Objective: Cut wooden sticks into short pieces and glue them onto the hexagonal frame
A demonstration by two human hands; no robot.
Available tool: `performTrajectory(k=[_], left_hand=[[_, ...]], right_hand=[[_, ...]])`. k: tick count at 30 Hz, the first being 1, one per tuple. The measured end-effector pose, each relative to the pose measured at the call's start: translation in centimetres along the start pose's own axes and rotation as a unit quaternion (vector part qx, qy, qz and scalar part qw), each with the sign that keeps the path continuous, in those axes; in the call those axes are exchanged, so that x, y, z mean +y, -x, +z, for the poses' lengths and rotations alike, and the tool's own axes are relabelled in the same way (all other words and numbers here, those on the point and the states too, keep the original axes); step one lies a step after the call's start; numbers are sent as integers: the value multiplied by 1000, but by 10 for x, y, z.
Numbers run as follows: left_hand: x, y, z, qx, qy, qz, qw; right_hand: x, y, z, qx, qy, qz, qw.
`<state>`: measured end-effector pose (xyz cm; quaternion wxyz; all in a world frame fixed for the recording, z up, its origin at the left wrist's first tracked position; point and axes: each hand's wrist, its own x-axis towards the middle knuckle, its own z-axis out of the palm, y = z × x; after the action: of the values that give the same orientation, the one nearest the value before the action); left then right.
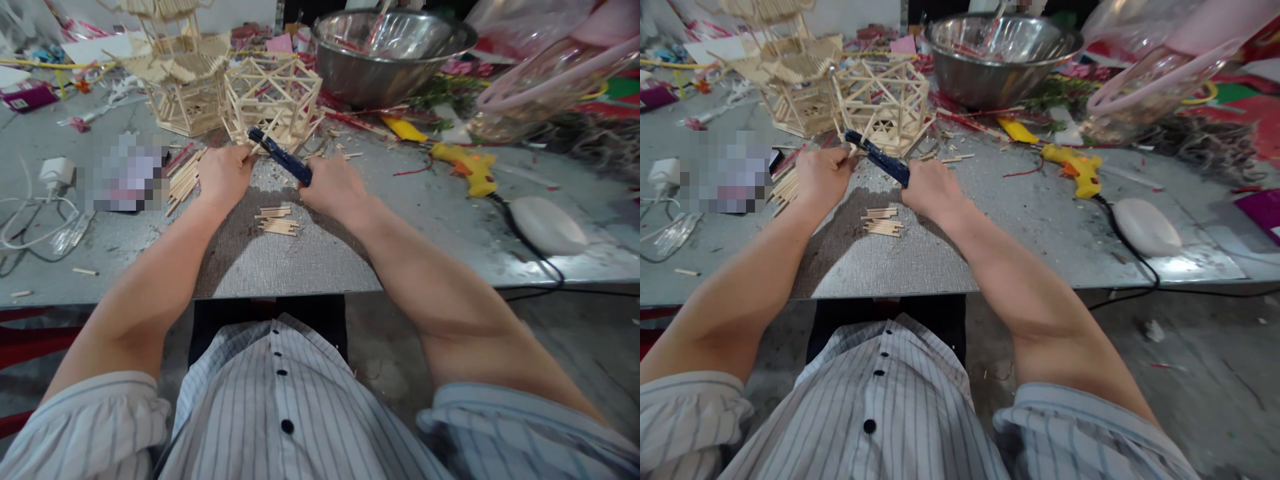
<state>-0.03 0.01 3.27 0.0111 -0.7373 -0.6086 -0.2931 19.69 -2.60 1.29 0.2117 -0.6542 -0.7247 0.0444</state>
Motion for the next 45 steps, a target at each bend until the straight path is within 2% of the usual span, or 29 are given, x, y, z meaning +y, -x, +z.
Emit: performTrajectory(k=[5, 14, 17, 20, 23, 27, 29, 35, 40, 45], left_hand=[[3, 2, -7, -30, -32, 4, 999], [-2, -3, -3, -16, 59, 2, 998], [-4, -3, -1, -11, 119, -1, 993], [-7, -6, 2, -22, 223, -21, 974], [-10, -8, 4, -77, 339, -66, 935], [-12, -10, -2, -199, 361, -136, 901], [-14, -11, -5, -232, 361, -144, 892], [-16, -10, -9, -241, 390, -154, 875], [-11, -8, -12, -237, 442, -166, 849], [-5, -5, -14, -237, 424, -186, 854]], right_hand=[[-17, 6, -16, -80, 75, 37, 993], [-11, 5, -19, -77, 70, 8, 995], [-8, 4, -21, -80, 62, 6, 995], [-8, 3, -24, -86, 58, 11, 995], [-7, 3, -27, -94, 58, 7, 994], [-4, 2, -28, -109, 58, -19, 992], [-2, 0, -29, -113, 56, -28, 992], [2, -3, -32, -135, 60, -41, 988], [7, -3, -31, -121, 54, -32, 991], [10, -3, -30, -116, 55, -30, 991]])
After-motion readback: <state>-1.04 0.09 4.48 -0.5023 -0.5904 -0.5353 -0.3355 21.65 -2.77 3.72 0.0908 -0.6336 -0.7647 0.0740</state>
